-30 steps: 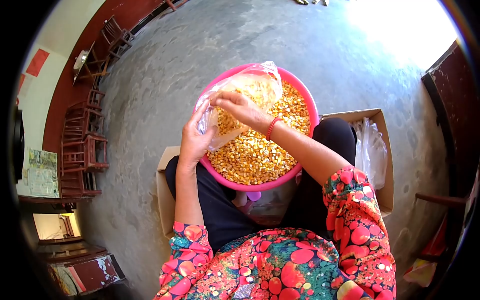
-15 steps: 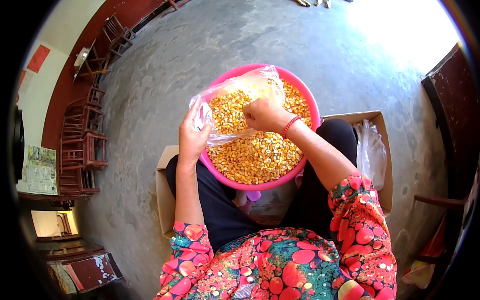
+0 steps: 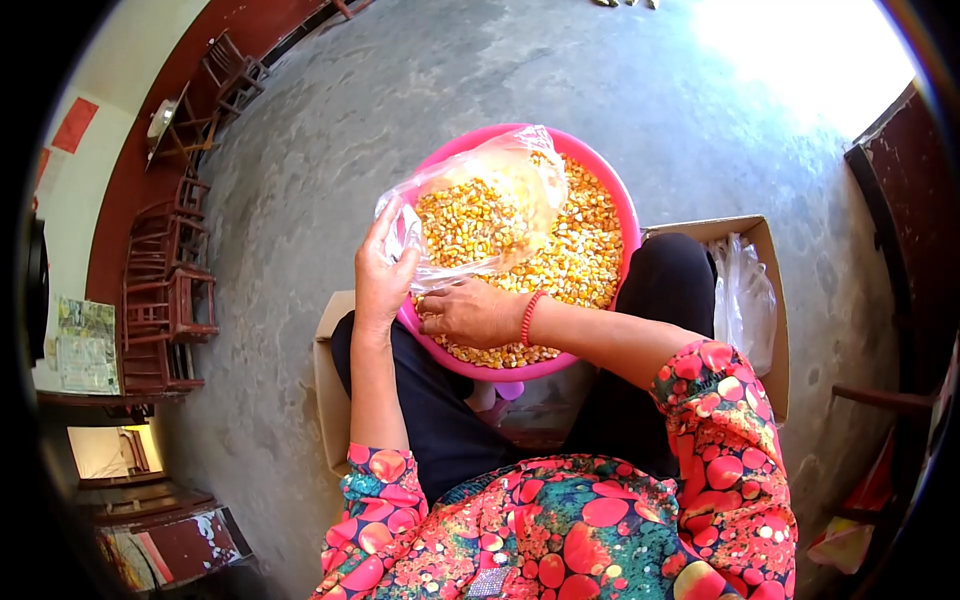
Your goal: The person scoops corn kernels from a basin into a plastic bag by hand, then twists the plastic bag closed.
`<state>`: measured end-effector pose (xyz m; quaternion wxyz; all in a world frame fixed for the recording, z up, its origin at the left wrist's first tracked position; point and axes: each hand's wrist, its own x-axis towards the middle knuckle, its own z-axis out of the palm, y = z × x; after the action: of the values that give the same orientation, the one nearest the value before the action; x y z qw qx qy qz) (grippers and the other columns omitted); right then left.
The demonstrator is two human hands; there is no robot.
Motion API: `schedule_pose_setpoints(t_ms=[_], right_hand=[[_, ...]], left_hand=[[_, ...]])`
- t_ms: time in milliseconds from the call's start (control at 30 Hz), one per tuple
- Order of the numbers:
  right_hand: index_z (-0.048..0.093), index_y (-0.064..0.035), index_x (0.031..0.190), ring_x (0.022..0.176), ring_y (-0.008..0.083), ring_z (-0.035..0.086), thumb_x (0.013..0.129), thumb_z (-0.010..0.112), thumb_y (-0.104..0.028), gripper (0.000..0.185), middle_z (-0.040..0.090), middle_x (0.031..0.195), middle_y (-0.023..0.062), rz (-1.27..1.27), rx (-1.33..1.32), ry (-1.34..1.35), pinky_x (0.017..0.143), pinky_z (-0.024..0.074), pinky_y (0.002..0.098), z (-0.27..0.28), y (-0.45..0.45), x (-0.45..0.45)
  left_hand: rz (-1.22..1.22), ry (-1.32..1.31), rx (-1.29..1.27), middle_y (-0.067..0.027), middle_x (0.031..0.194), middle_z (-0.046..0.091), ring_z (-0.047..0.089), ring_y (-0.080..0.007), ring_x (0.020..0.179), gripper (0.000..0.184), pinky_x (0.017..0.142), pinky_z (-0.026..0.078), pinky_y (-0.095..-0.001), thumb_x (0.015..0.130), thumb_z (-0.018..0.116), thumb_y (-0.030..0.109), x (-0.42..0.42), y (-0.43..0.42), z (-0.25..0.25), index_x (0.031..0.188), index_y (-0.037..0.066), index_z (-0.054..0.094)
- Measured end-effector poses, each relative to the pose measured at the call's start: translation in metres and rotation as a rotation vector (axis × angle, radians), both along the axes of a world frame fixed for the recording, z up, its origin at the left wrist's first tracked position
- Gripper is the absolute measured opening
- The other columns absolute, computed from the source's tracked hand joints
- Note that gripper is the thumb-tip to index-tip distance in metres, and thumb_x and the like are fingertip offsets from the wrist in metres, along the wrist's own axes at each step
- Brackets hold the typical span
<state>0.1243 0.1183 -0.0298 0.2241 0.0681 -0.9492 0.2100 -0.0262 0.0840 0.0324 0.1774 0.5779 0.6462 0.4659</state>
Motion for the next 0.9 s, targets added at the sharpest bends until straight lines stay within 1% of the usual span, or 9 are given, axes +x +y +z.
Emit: schedule_pose_setpoints(t_ms=[67,100,133,267,467,533,800,867,900], right_hand=[[0.065,-0.0052,0.096,0.093,0.0301,0.060,0.084,0.052,-0.018,0.022,0.056,0.101,0.0132,-0.070,0.050,0.114,0.081,0.0496,0.0436,-0.004,0.000,0.000],[0.065,-0.0052,0.096,0.093,0.0301,0.060,0.084,0.052,-0.018,0.022,0.056,0.101,0.0132,-0.070,0.051,0.113,0.081,0.0496,0.0436,-0.008,0.001,0.000],[0.064,-0.0048,0.096,0.091,0.0306,0.061,0.085,0.050,-0.018,0.022,0.057,0.099,0.0139,-0.074,0.023,0.006,0.079,0.0501,0.0435,-0.012,0.003,0.000],[0.062,-0.0033,0.090,0.084,0.0320,0.063,0.086,0.050,-0.019,0.020,0.059,0.089,0.0158,-0.099,-0.038,-0.210,0.074,0.0511,0.0431,0.000,0.006,0.005],[0.056,-0.0035,0.076,0.077,0.0301,0.063,0.083,0.052,-0.017,0.016,0.061,0.081,0.0134,-0.132,-0.039,-0.283,0.068,0.0512,0.0426,0.008,0.009,0.013],[0.056,-0.0039,0.076,0.073,0.0296,0.064,0.082,0.052,-0.017,0.015,0.061,0.077,0.0120,-0.132,-0.028,-0.247,0.064,0.0513,0.0422,0.000,0.011,0.013],[0.054,-0.0045,0.074,0.062,0.0297,0.063,0.085,0.054,-0.022,0.021,0.059,0.062,0.0096,-0.160,0.110,-0.214,0.054,0.0502,0.0426,0.025,0.009,0.017],[0.055,-0.0034,0.074,0.062,0.0296,0.062,0.088,0.055,-0.021,0.022,0.061,0.064,0.0114,-0.074,-0.248,-0.142,0.057,0.0500,0.0415,0.029,0.009,0.017],[0.055,-0.0034,0.074,0.062,0.0296,0.062,0.088,0.055,-0.021,0.022,0.061,0.064,0.0114,-0.074,-0.249,-0.142,0.057,0.0500,0.0415,0.032,0.011,0.016]], left_hand=[[-0.002,-0.004,0.002,-0.0169,0.129,0.054,0.051,-0.0210,0.120,0.057,0.103,0.037,-0.0310,0.074,0.055,-0.007,-0.001,0.000,-0.003,0.131,-0.004,0.048],[0.001,0.003,0.013,-0.0198,0.126,0.056,0.053,-0.0258,0.118,0.058,0.101,0.039,-0.0332,0.073,0.055,-0.006,-0.002,0.001,-0.005,0.131,-0.004,0.048],[0.005,0.011,0.023,-0.0228,0.123,0.057,0.055,-0.0306,0.116,0.058,0.100,0.041,-0.0355,0.073,0.056,-0.005,-0.002,0.001,-0.005,0.130,-0.003,0.048],[0.003,0.017,0.011,-0.0226,0.122,0.057,0.055,-0.0305,0.116,0.058,0.100,0.042,-0.0354,0.073,0.056,-0.005,-0.001,-0.001,-0.003,0.130,-0.003,0.049],[0.018,0.003,0.023,-0.0219,0.122,0.057,0.055,-0.0292,0.117,0.057,0.100,0.042,-0.0354,0.074,0.058,-0.004,-0.004,-0.001,-0.007,0.130,-0.003,0.048],[0.014,-0.024,0.007,-0.0154,0.127,0.056,0.054,-0.0194,0.116,0.056,0.101,0.039,-0.0297,0.075,0.054,-0.007,-0.004,-0.001,-0.007,0.131,-0.005,0.048],[0.007,-0.028,-0.038,-0.0164,0.128,0.055,0.053,-0.0198,0.117,0.057,0.101,0.039,-0.0298,0.075,0.055,-0.006,-0.002,-0.002,-0.003,0.131,-0.005,0.047],[0.004,-0.021,-0.043,-0.0165,0.128,0.055,0.053,-0.0198,0.117,0.057,0.101,0.039,-0.0299,0.075,0.055,-0.006,-0.002,-0.002,-0.004,0.132,-0.005,0.047],[0.002,-0.014,-0.019,-0.0192,0.126,0.056,0.054,-0.0244,0.117,0.056,0.100,0.041,-0.0325,0.075,0.056,-0.005,-0.003,-0.002,-0.006,0.130,-0.004,0.048]])
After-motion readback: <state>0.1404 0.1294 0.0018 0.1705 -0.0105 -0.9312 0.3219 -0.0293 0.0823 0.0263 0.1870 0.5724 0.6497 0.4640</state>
